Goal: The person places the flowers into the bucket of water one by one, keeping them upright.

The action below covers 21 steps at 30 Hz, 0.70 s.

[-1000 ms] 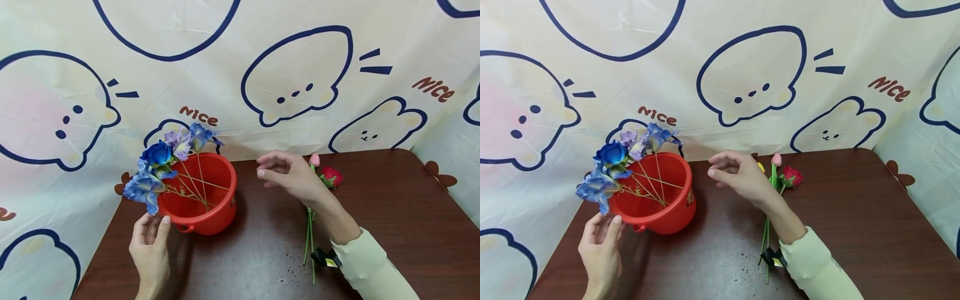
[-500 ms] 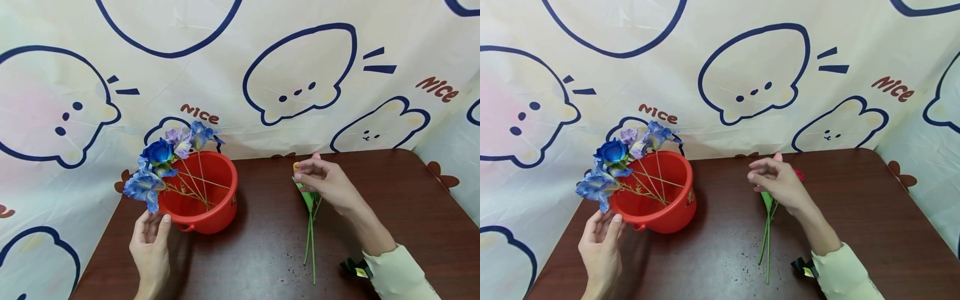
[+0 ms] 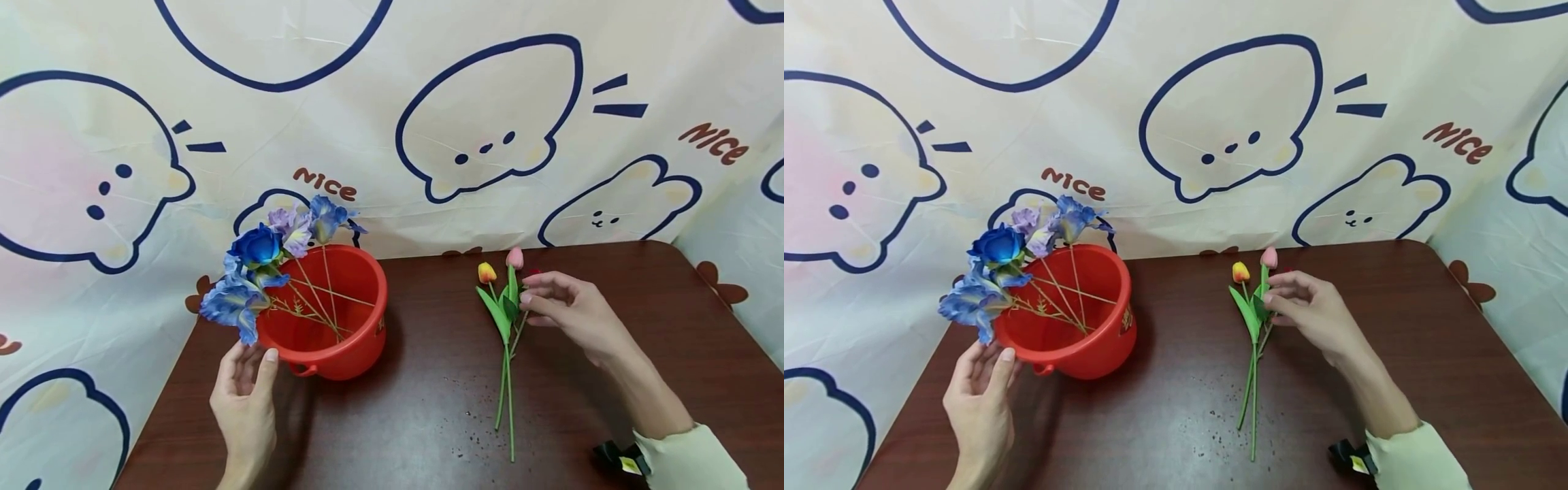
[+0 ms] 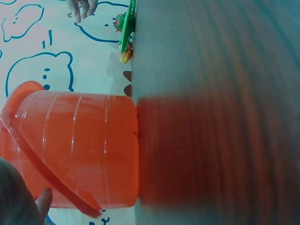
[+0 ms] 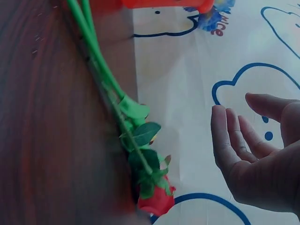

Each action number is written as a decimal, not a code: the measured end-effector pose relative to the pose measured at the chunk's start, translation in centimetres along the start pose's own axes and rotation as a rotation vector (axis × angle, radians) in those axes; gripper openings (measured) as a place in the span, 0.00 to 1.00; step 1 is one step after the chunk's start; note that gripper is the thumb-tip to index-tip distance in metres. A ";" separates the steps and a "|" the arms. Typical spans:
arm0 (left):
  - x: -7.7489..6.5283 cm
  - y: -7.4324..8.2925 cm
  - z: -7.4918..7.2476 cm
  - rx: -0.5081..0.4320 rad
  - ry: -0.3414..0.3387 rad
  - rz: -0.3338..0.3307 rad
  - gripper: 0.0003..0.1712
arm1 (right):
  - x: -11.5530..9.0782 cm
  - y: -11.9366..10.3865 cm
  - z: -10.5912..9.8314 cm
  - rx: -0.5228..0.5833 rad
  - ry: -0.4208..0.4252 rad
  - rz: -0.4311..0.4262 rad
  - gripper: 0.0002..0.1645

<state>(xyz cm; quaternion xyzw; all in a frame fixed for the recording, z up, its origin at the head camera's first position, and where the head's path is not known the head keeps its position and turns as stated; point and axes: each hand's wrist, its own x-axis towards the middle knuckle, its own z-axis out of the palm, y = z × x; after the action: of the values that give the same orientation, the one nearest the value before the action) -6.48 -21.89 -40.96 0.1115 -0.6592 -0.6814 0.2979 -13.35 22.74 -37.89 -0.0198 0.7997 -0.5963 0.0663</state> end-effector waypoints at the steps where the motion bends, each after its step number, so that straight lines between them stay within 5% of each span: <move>1: 0.0 0.0 0.0 0.001 -0.001 -0.002 0.25 | -0.1 0.2 -0.1 -0.005 0.000 0.008 0.31; 21: 0.1 0.1 0.0 0.039 -0.019 0.015 0.25 | -0.7 4.3 0.8 -0.043 -0.085 0.128 0.34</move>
<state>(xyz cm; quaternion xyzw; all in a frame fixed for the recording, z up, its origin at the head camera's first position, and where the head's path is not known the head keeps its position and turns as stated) -6.54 -21.99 -40.82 0.1059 -0.6761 -0.6670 0.2947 -12.33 23.27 -42.18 0.0046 0.8085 -0.5721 0.1377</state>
